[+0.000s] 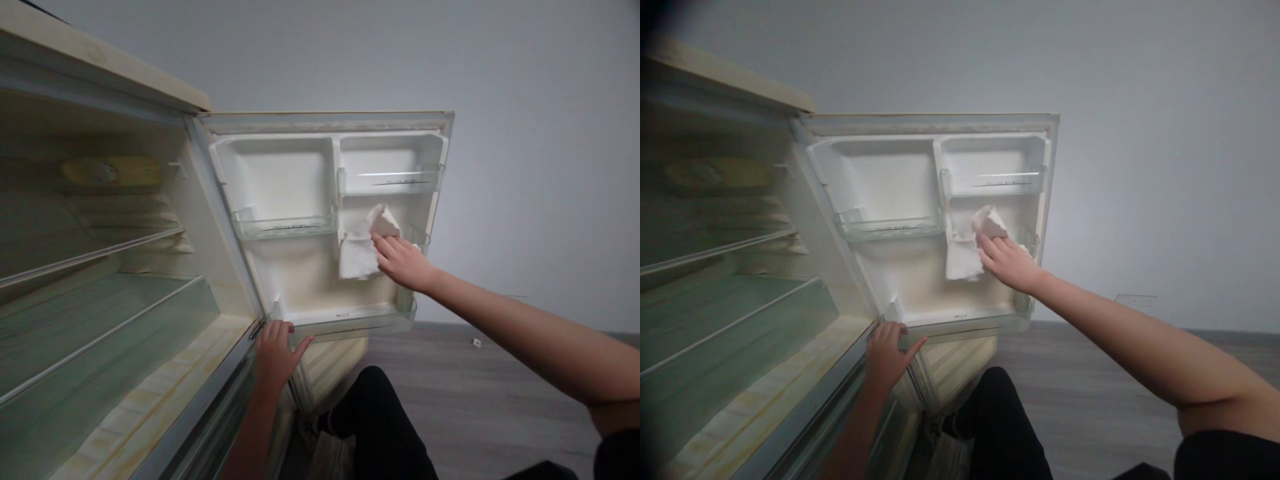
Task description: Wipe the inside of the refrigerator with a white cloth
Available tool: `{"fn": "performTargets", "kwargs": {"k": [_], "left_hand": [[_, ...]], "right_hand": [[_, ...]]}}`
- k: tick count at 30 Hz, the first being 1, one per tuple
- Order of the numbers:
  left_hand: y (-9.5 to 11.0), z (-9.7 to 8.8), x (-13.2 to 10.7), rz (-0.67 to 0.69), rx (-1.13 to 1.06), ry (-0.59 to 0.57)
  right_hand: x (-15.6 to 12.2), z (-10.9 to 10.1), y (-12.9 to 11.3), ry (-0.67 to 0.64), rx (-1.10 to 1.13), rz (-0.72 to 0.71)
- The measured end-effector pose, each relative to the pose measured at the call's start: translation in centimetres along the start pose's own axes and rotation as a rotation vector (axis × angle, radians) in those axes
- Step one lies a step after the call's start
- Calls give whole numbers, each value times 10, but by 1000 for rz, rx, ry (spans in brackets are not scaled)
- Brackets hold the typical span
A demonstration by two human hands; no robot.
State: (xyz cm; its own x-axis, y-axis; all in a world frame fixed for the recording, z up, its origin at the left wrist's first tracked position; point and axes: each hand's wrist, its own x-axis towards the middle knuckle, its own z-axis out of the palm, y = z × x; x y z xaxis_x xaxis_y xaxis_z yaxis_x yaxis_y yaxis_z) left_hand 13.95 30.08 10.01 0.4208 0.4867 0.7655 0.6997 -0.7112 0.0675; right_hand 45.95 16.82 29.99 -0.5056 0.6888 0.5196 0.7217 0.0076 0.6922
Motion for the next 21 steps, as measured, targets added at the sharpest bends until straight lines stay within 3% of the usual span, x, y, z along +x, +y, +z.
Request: {"fn": "performTargets", "kwargs": {"k": [4, 7, 9, 11, 13, 14, 15, 19, 21], "left_hand": [[3, 2, 0, 14, 16, 26], [6, 3, 0, 8, 17, 34], [8, 4, -1, -4, 23, 28], [8, 5, -1, -8, 26, 23], [8, 5, -1, -6, 21, 24], [7, 5, -1, -7, 16, 26], [7, 4, 0, -8, 10, 28], [4, 1, 0, -9, 0, 21], [4, 0, -1, -8, 9, 15]], "right_hand": [[-50, 12, 38, 106, -11, -12], [-76, 13, 50, 189, 56, 32], [-86, 12, 45, 272, 119, 55], [-90, 14, 30, 355, 190, -48], [-89, 21, 8, 361, 308, -171], [-86, 26, -4, 327, 398, -153], [-82, 32, -15, 281, 509, -52], [-43, 54, -49, 180, 1036, 641], [-16, 61, -60, 180, 1283, 792]]}}
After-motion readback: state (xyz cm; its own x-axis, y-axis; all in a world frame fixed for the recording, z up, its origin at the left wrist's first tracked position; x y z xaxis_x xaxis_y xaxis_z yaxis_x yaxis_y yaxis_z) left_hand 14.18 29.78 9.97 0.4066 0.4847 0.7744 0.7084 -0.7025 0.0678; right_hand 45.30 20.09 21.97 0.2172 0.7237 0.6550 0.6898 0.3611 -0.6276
